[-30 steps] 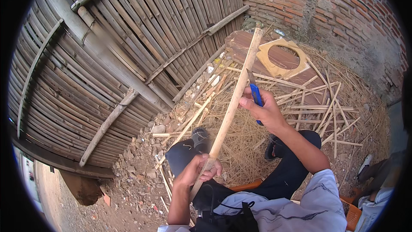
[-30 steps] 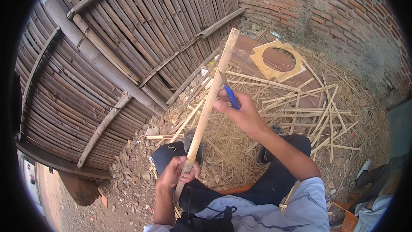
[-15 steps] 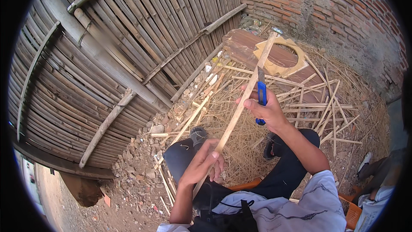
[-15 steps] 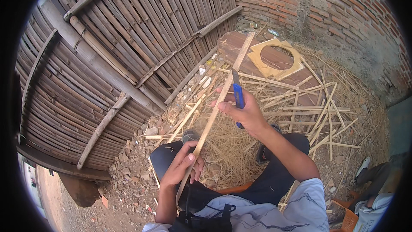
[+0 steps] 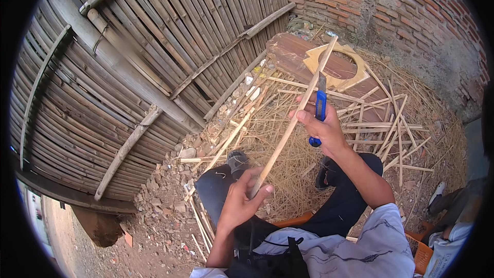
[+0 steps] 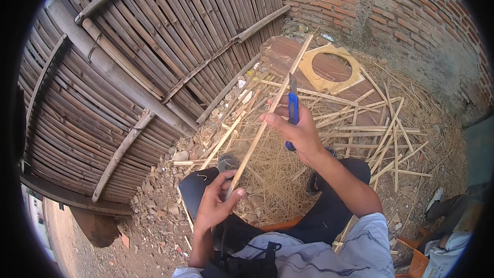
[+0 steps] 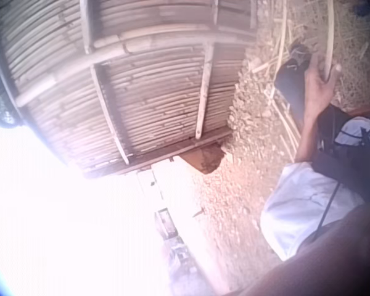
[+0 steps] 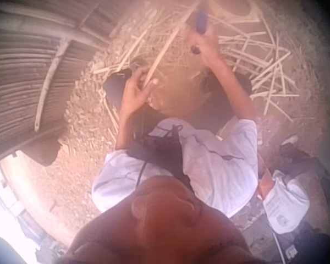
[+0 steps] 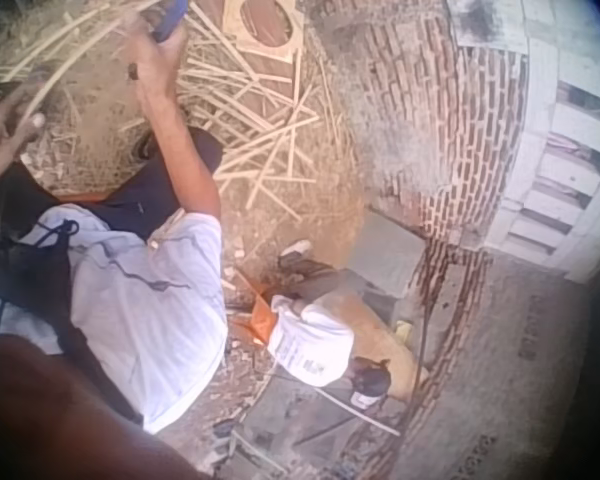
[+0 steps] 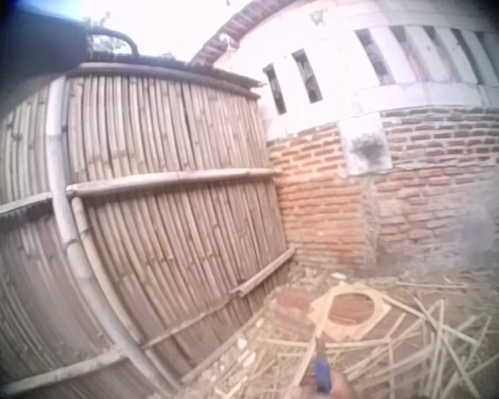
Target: The person sits on the ground and uses a blue utility knife to shave thin strips of bamboo. They hold the bamboo stick in their left hand and scrape the blade along its length to remove the outer layer, producing fine shavings that fall onto the ground.
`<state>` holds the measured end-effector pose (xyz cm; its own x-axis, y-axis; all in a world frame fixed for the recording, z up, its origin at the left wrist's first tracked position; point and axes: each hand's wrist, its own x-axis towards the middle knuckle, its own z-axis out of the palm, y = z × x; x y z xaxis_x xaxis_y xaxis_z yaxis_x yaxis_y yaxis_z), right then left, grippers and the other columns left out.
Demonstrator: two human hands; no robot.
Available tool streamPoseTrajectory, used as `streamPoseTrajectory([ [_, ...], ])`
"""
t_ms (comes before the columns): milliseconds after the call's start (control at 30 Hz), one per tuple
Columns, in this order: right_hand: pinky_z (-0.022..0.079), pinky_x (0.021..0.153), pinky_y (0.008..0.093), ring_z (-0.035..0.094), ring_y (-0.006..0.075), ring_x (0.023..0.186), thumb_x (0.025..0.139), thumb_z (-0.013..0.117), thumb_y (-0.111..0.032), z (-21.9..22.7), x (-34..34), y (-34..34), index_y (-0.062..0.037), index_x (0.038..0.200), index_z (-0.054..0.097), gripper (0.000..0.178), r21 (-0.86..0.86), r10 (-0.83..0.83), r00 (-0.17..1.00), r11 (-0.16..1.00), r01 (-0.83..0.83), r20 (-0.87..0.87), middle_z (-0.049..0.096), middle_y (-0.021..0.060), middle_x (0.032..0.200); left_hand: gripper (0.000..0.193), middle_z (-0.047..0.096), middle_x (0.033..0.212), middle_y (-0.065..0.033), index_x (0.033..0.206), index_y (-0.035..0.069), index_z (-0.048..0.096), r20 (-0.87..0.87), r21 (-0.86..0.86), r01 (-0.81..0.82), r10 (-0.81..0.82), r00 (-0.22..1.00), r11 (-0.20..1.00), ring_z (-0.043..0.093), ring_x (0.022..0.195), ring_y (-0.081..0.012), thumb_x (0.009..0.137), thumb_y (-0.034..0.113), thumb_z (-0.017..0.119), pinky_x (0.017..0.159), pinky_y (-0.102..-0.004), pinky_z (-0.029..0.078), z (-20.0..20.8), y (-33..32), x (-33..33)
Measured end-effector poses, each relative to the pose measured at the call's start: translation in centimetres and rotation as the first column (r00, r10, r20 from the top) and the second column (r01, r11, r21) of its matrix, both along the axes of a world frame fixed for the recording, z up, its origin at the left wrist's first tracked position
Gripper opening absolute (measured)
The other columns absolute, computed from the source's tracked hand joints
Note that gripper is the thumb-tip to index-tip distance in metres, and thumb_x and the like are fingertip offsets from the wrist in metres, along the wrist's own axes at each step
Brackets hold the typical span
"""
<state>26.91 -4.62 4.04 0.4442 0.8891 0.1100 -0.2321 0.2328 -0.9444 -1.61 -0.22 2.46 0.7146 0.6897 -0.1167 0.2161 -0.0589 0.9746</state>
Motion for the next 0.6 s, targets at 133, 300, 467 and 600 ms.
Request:
streamPoseTrajectory([
  [133, 0.027, 0.048, 0.0176, 0.037, -0.0025, 0.053, 0.101, 0.078, -0.014, 0.1, 0.2, 0.1, -0.004, 0.148, 0.056, 0.053, -0.015, -0.056, 0.998, 0.998, 0.056, 0.021, 0.078, 0.0112, 0.11, 0.036, 0.078, 0.087, -0.0041, 0.137, -0.001, 0.067, 0.031, -0.096, 0.075, -0.072, 0.997, 0.993, 0.065, 0.069, -0.0055, 0.106, 0.016, 0.075, 0.06, -0.0241, 0.049, -2.4, 0.8, -0.7],
  [300, 0.031, 0.052, 0.0202, 0.04, -0.0005, 0.056, 0.108, 0.069, -0.026, 0.1, 0.2, -0.1, -0.0027, 0.145, 0.058, 0.045, -0.013, -0.101, 0.981, 0.994, 0.105, 0.164, 0.077, 0.0093, 0.106, 0.033, 0.072, 0.084, 0.0, 0.134, -0.001, 0.072, 0.022, -0.059, 0.019, -0.018, 1.0, 0.998, 0.059, 0.071, -0.0045, 0.108, 0.018, 0.073, 0.063, -0.0249, 0.049, -1.8, 0.4, -0.7],
  [467, 0.044, 0.063, 0.031, 0.055, 0.0088, 0.068, 0.114, 0.057, -0.043, -0.1, -0.4, -1.2, 0.0004, 0.132, 0.064, 0.047, 0.06, -0.138, 0.904, 0.99, 0.124, 0.405, 0.073, 0.0069, 0.096, 0.037, 0.06, 0.08, 0.0054, 0.142, -0.001, 0.07, 0.09, -0.039, -0.034, 0.037, 0.995, 0.999, 0.047, 0.069, -0.0017, 0.112, 0.02, 0.067, 0.06, -0.0221, 0.036, -1.5, 0.6, -1.0],
  [600, 0.052, 0.057, 0.0355, 0.069, 0.0224, 0.064, 0.107, 0.069, -0.038, -1.5, -2.5, -1.7, -0.0022, 0.117, 0.07, 0.037, 0.28, -0.263, 0.508, 0.959, 0.045, 0.82, 0.074, 0.0108, 0.087, 0.041, 0.052, 0.077, 0.0077, 0.145, -0.001, 0.068, 0.153, -0.128, -0.007, 0.027, 0.988, 0.992, 0.037, 0.062, -0.0007, 0.114, 0.026, 0.063, 0.055, -0.0213, 0.026, -0.6, 0.6, -0.8],
])
